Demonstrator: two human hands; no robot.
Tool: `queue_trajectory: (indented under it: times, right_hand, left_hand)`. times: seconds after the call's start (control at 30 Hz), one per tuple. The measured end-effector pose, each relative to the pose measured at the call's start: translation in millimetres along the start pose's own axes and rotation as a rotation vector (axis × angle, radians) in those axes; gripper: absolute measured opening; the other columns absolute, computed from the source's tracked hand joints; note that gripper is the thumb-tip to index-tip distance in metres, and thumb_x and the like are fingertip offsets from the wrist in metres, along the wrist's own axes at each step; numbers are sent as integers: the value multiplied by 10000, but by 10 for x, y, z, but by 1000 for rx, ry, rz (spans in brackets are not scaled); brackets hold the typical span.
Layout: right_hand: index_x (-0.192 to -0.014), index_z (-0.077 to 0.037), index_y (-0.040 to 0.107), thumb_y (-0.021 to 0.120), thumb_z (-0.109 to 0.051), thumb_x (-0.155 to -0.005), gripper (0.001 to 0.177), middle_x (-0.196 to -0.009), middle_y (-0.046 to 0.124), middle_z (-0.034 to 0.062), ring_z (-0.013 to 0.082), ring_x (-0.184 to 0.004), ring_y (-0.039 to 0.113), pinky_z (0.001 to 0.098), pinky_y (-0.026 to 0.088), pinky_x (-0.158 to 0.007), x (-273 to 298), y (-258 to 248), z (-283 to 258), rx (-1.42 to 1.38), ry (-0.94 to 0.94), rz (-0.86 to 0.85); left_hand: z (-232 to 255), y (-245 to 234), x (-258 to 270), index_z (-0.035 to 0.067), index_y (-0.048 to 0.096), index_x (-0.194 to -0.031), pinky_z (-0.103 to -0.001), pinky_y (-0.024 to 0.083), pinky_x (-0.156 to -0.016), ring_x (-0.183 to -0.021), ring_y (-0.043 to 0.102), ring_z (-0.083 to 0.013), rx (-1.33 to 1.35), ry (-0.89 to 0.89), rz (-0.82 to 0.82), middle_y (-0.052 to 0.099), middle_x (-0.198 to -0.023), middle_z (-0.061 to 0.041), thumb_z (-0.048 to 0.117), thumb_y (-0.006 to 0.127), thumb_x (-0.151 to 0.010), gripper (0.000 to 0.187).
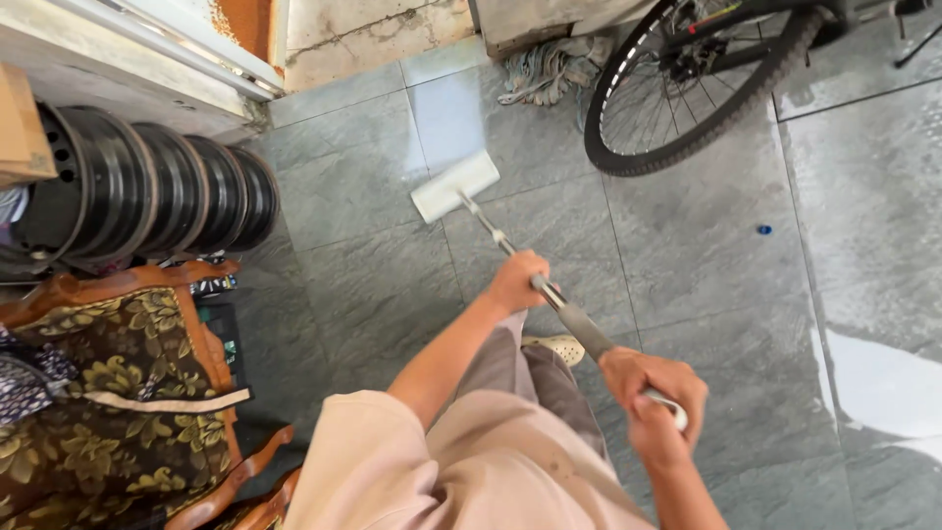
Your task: The recorder is mopping the tiled floor in a semi-outdoor entryway area.
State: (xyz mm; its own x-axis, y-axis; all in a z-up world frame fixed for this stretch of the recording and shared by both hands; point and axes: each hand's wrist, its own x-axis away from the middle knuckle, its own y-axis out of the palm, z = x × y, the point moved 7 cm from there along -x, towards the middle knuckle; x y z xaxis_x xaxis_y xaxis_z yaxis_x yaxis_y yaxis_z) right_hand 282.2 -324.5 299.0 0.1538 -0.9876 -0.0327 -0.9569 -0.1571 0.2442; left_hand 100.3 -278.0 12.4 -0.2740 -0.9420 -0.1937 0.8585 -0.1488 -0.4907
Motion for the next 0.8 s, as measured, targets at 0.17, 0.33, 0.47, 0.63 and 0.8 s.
queue_trajectory:
  times: [0.17,0.33,0.47,0.63,0.8]
  right_hand:
    - [-616,-36,378,548,-223,-655,255,-564,414,57,192,-538,365,392,352,-611,432,-277,-328,-22,38,-53]
    - [-620,-40,389,567,-197,-673,243,-561,437,67,210,-513,405,393,383,-583,545,-138,-394,-22,-83,-142]
    - [-608,-53,394,577,-183,-690,239,-541,432,66,207,-473,383,383,365,-532,440,12,-414,-62,-196,-178]
    - [-606,-58,392,570,-176,-701,233,-541,411,64,207,-469,371,386,342,-526,114,173,-101,-83,-237,-171]
    - [-651,-57,385,524,-111,-662,150,-626,390,89,275,-568,375,422,298,-574,-83,484,742,83,-329,-428]
  left_hand:
    - [918,197,274,111,585,-716,-438,460,-652,-707,599,-314,160,-56,-164,593,-675,-70,254,791,-668,256]
    - [909,331,354,73,554,-608,-449,432,-549,-594,562,-336,23,-150,-41,531,-605,-106,280,825,-707,355]
    - [621,293,301,75,488,-595,-435,435,-544,-559,541,-340,-25,1,248,496,-604,-115,171,698,-815,319]
    - [71,-26,11,138,561,-612,-394,468,-518,-533,577,-288,10,105,284,562,-596,-60,160,664,-726,156]
    - [-925,-308,-96,139,523,-597,-408,479,-574,-594,587,-296,-166,178,138,559,-602,-56,116,719,-642,202]
